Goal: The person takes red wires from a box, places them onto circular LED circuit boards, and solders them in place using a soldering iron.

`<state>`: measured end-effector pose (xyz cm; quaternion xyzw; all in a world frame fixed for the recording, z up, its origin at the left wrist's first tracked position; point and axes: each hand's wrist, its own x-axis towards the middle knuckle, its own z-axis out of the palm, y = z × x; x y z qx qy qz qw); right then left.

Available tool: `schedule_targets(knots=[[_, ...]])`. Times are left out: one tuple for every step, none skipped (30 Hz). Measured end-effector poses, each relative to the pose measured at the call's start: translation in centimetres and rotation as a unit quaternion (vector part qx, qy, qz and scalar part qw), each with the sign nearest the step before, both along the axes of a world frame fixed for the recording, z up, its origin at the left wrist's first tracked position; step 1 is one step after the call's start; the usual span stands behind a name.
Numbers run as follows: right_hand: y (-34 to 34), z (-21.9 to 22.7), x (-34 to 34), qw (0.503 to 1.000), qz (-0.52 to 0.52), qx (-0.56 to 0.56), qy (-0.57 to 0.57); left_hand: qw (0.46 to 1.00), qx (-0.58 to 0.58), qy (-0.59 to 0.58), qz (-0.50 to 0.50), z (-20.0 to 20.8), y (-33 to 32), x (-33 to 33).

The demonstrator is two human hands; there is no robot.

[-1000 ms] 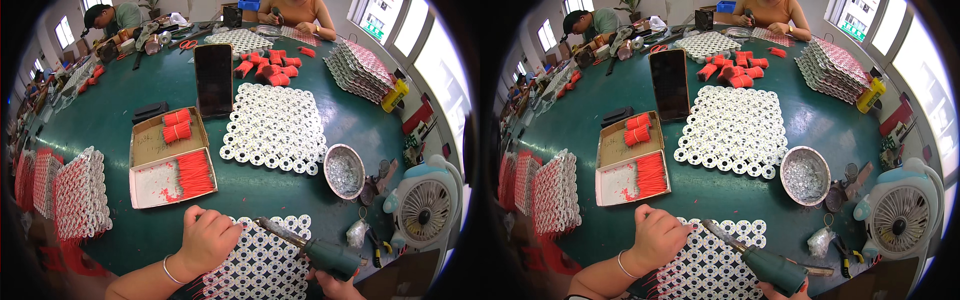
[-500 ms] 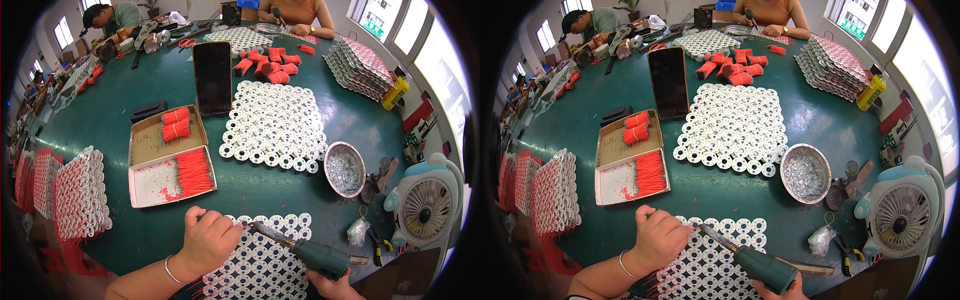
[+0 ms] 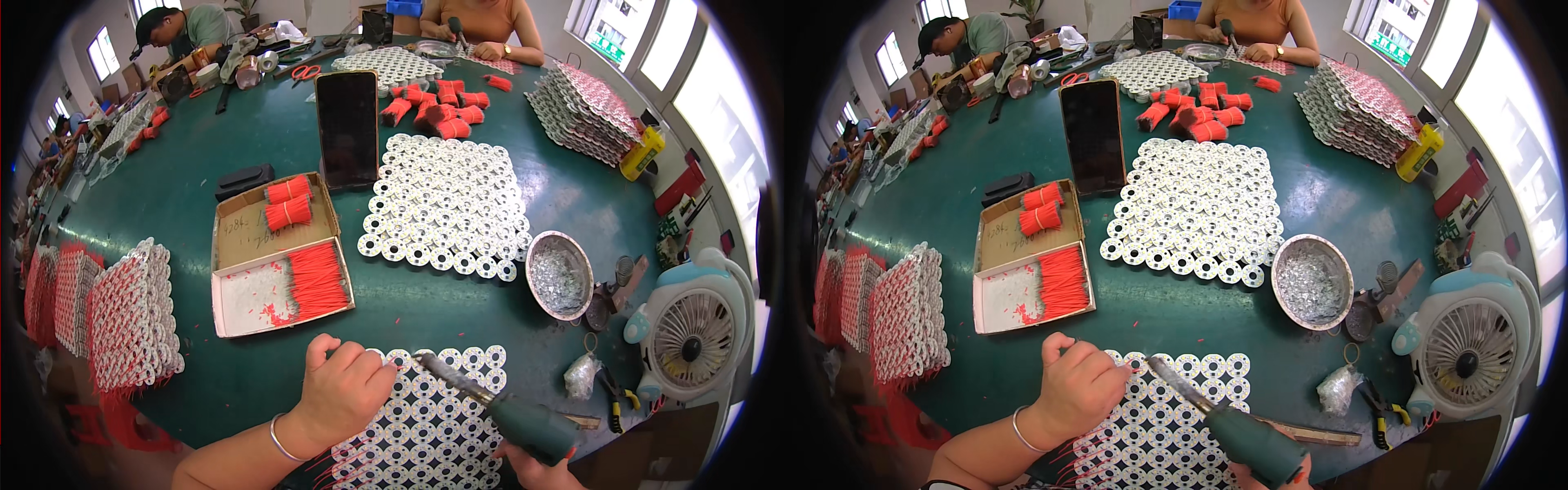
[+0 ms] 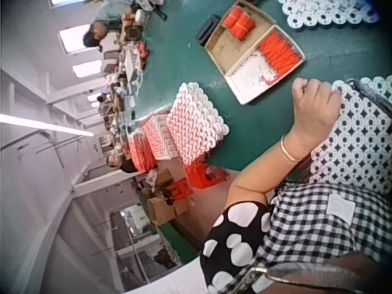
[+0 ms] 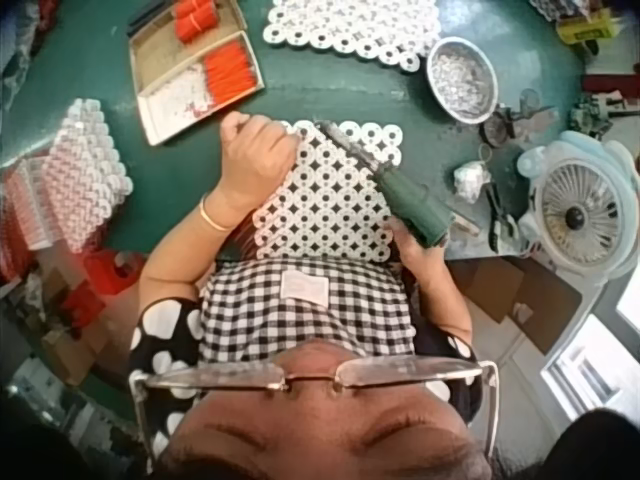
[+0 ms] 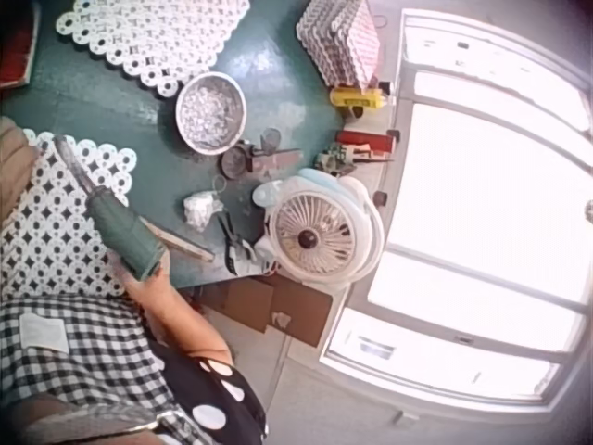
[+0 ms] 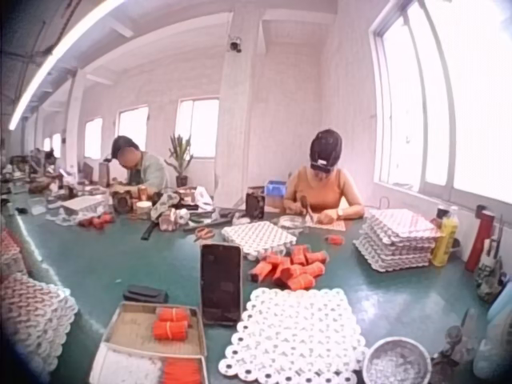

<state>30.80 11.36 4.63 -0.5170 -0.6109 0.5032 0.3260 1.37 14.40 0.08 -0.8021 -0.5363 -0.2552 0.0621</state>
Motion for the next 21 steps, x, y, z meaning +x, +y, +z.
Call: schedule_targets(knots=[[-0.3,0.2,0.2,0.999,-0.017,-0.036,-0.003,1.000,0.002,-0.002,-0.001,0.0,0.0,0.0],[-0.3,0.2,0.3,0.999,-0.018,-0.035,-0.003,1.000,0.004,0.000,0.000,0.0,0.0,0.1],[-0.4,0.3,0.3,0.999,-0.019,-0.035,-0.002,1.000,0.005,0.001,0.001,0.1,0.0,0.1],[-0.3,0.3,0.2,0.999,-0.020,-0.037,0.000,1.000,0.005,0.001,0.000,0.2,0.0,0.1],[-0.1,0.3,0.0,0.999,-0.020,-0.037,0.000,1.000,0.012,-0.002,0.008,0.4,0.0,0.2],[0.2,0.4,-0.3,1.000,0.000,0.022,-0.016,1.000,0.018,-0.005,0.015,0.6,0.0,0.2],[0.2,0.5,-0.4,0.996,0.020,0.079,-0.032,1.000,0.014,-0.006,0.016,1.0,-0.4,0.1],[-0.1,0.5,-0.2,0.996,0.021,0.075,-0.033,1.000,0.010,0.002,0.018,1.4,-0.9,-0.1],[-0.5,0.6,0.0,0.999,0.019,0.018,-0.020,1.000,0.006,0.010,0.021,1.5,-1.2,-0.2],[-0.8,0.7,0.2,0.999,0.017,-0.035,-0.006,1.000,0.006,0.009,0.021,1.6,-1.4,-0.3],[-1.1,0.6,0.5,0.999,0.018,-0.035,-0.007,1.000,0.001,0.001,0.018,1.6,-1.7,-0.3],[-1.4,0.3,0.7,0.999,0.025,-0.035,-0.015,1.000,-0.003,-0.006,0.015,1.7,-2.0,-0.3],[-1.3,0.1,0.6,0.999,0.033,-0.035,-0.022,1.000,-0.003,-0.006,0.015,1.3,-2.0,-0.2],[-1.3,0.1,0.5,0.999,0.033,-0.035,-0.022,1.000,-0.003,-0.012,0.019,0.9,-2.0,-0.1],[-1.3,0.3,0.3,0.999,0.030,-0.025,-0.027,1.000,-0.003,-0.018,0.021,0.7,-2.0,0.0],[-1.2,0.3,0.0,0.999,0.029,-0.017,-0.031,1.000,-0.005,-0.017,0.023,0.5,-2.1,-0.1],[-1.1,0.2,-0.1,0.999,0.030,-0.019,-0.030,1.000,-0.009,-0.015,0.025,0.4,-2.2,-0.1],[-1.0,-0.1,-0.2,0.999,0.027,-0.022,-0.018,0.999,-0.013,-0.012,0.026,0.3,-2.2,-0.1],[-1.0,-0.1,-0.3,0.999,0.022,-0.023,-0.006,0.999,-0.013,-0.013,0.026,0.3,-2.2,-0.1],[-1.0,-0.1,-0.3,0.999,0.022,-0.023,-0.007,1.000,-0.009,-0.015,0.023,0.2,-2.1,0.0],[-1.0,-0.2,-0.1,0.999,0.028,-0.033,-0.016,1.000,-0.005,-0.017,0.021,0.1,-2.1,0.0]])
